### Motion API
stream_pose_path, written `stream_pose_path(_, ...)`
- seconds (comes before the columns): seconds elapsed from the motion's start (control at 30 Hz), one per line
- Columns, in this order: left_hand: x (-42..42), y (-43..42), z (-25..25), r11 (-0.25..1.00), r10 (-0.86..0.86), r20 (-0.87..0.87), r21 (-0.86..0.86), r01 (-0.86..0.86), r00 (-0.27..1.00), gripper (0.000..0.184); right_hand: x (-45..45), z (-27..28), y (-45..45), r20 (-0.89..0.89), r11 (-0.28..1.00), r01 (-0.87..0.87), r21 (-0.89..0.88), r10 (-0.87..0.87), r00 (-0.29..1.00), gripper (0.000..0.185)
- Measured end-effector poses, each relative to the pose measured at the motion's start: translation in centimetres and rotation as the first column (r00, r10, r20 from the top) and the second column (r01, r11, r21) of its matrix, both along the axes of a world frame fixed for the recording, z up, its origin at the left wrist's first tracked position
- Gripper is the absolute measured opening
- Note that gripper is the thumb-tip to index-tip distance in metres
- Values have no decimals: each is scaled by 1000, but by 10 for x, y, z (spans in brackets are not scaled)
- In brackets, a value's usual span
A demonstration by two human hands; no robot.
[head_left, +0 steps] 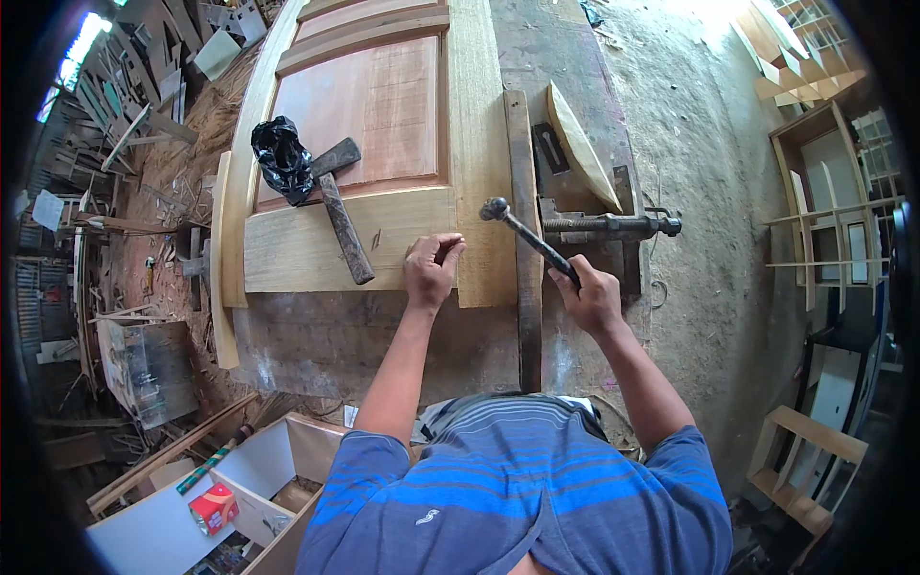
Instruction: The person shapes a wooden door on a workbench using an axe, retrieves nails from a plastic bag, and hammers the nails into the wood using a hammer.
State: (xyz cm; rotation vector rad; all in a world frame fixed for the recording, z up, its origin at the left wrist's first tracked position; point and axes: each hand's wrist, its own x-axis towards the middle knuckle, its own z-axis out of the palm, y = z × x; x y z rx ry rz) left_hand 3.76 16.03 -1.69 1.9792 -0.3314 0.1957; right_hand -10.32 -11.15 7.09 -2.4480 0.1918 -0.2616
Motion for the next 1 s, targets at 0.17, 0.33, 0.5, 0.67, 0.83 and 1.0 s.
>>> stream_pose_path(0.17, 1, 2, 6, 991, -40, 100, 127, 27, 994, 36, 8, 7, 13, 38, 993, -118, -9, 118, 992, 28)
stream_pose_path(0.33, 3, 2, 12, 973, -51, 117, 229, 23, 992, 41, 11, -1, 9, -70, 962, -218, -163, 209, 975, 28)
stream_pose_path(0.5, 1, 9, -1, 965, -59, 41, 258, 46, 997, 45, 11, 21, 16, 63, 975, -207, -80, 212, 975, 30)
stream_pose_path(0.67, 1, 8, 9, 992, -87, 29, 92, 84, 996, 54, 13, 4, 6, -62, 954, -218, -208, 210, 976, 34)
stream_pose_path(0.83, 10, 31, 7, 1000, 19, -62, -21, -20, 998, 50, 15, 29, 14, 142, 972, -221, -78, 230, 963, 37)
stream_pose_path(1.0, 32, 65, 24, 881, 174, 324, 371, -294, 930, 49, 17, 2, 4, -82, 946, -252, -206, 240, 967, 33)
